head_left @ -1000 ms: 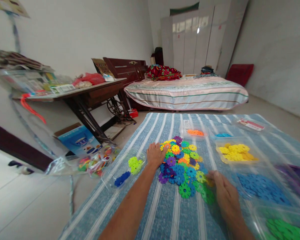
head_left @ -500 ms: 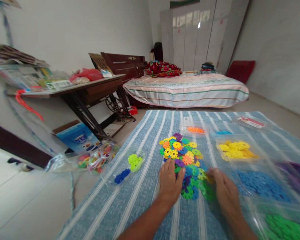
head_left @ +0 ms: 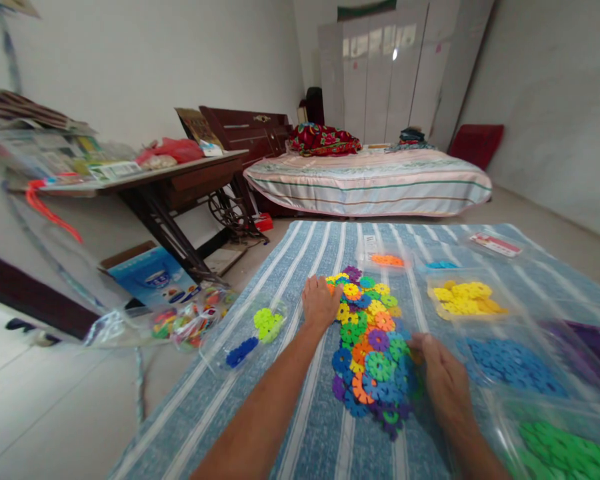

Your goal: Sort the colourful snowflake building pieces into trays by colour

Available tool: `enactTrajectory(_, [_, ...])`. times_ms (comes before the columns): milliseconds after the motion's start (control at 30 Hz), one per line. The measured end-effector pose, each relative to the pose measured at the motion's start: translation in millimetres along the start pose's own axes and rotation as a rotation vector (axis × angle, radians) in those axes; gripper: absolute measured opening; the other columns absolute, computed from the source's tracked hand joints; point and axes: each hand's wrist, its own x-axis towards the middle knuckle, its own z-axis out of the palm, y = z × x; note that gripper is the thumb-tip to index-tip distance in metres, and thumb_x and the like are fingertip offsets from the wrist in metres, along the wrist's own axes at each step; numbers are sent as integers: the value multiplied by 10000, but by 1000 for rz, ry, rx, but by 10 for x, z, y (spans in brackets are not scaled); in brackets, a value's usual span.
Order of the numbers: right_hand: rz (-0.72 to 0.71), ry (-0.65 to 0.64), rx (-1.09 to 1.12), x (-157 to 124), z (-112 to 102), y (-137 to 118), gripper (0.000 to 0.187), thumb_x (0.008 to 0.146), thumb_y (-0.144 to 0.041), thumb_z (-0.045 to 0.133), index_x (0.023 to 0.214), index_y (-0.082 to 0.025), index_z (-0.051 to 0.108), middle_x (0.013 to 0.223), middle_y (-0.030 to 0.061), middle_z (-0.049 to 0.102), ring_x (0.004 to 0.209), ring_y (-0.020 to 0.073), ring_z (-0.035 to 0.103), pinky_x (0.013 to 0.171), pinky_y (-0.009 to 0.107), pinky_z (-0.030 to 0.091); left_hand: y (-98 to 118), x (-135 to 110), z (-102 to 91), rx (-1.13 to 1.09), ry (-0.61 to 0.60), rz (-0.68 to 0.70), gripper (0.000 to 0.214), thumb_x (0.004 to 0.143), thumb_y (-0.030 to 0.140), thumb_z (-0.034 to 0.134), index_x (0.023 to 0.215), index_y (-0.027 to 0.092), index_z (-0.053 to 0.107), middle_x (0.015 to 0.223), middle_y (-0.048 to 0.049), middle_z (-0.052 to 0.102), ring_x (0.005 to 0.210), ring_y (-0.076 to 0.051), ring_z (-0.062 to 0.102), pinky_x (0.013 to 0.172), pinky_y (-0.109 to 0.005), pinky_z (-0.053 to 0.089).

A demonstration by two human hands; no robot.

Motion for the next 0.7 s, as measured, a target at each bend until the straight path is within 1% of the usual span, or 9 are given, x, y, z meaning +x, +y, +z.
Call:
enactTrajectory(100, [-10, 20, -5, -4, -4, -35, 603, 806, -682, 434, 901, -156, 714, 939, 101, 722, 934, 266, 640, 849, 385, 479, 18, 100, 84, -36, -42, 7, 357, 889, 393, 468, 1040, 93, 590, 1109, -186, 626, 1151, -298, 535, 983, -426, 402])
enactTrajectory(167, [-20, 31, -7, -7, -5, -58, 604, 801, -686, 440, 889, -158, 718, 929, 101, 724, 926, 267, 643, 838, 383, 481, 72, 22, 110, -83, -66, 65, 322, 905, 379, 446, 1016, 115, 594, 1070, -152, 645, 1091, -256, 570, 956, -372, 422])
enactTrajectory(267, [-39, 38, 3, -11, -3, -87, 597, 801, -684, 444, 882, -160, 718, 911, 98, 724, 903, 259, 645, 821, 375, 485, 147, -160, 80, -172, -100, 138, 334, 937, 378, 373, 1067, 145, 574, 1075, -106, 658, 1025, -194, 599, 910, -302, 450])
enactTrajectory(367, [-49, 43, 12, -12, 1, -106, 594, 804, -685, 441, 851, -158, 712, 881, 93, 721, 870, 246, 645, 796, 361, 489, 120, -322, -23, -244, -152, 164, 340, 919, 400, 402, 1074, 155, 581, 1037, -78, 680, 947, -185, 632, 844, -292, 493])
enactTrajectory(467, [-50, 39, 15, -8, 1, -102, 595, 805, -689, 436, 850, -161, 707, 873, 90, 721, 849, 237, 646, 766, 350, 491, -24, -485, -223, -231, -156, 212, 337, 874, 392, 478, 1089, 159, 590, 1147, -93, 652, 1064, -216, 604, 923, -342, 480])
enactTrajectory(533, [-54, 31, 22, -4, 1, -86, 591, 809, -686, 435, 866, -165, 706, 868, 87, 721, 843, 236, 645, 759, 352, 487, -145, -605, -431, -120, -116, 289, 348, 848, 359, 516, 1117, 152, 589, 1301, -124, 566, 1214, -245, 514, 1023, -386, 416])
enactTrajectory(600, [-54, 21, 28, 2, 2, -64, 580, 817, -678, 432, 873, -171, 706, 876, 83, 721, 850, 236, 642, 766, 357, 481, -250, -717, -686, 56, -73, 362, 343, 840, 306, 523, 1127, 132, 597, 1352, -150, 520, 1278, -269, 452, 1072, -416, 361])
enactTrajectory(633, [-54, 17, 27, 4, 2, -52, 574, 822, -674, 429, 870, -174, 706, 887, 81, 720, 858, 235, 640, 772, 357, 477, -290, -761, -816, 166, -44, 354, 349, 832, 283, 530, 1133, 120, 598, 1357, -164, 511, 1294, -290, 430, 1081, -435, 341])
enactTrajectory(700, [-51, 9, 22, 10, 3, -31, 570, 832, -667, 421, 872, -176, 707, 908, 79, 717, 871, 233, 636, 778, 354, 472, -350, -818, -1044, 387, -41, 264, 379, 812, 253, 550, 1156, 100, 589, 1294, -182, 559, 1241, -321, 476, 1047, -464, 359])
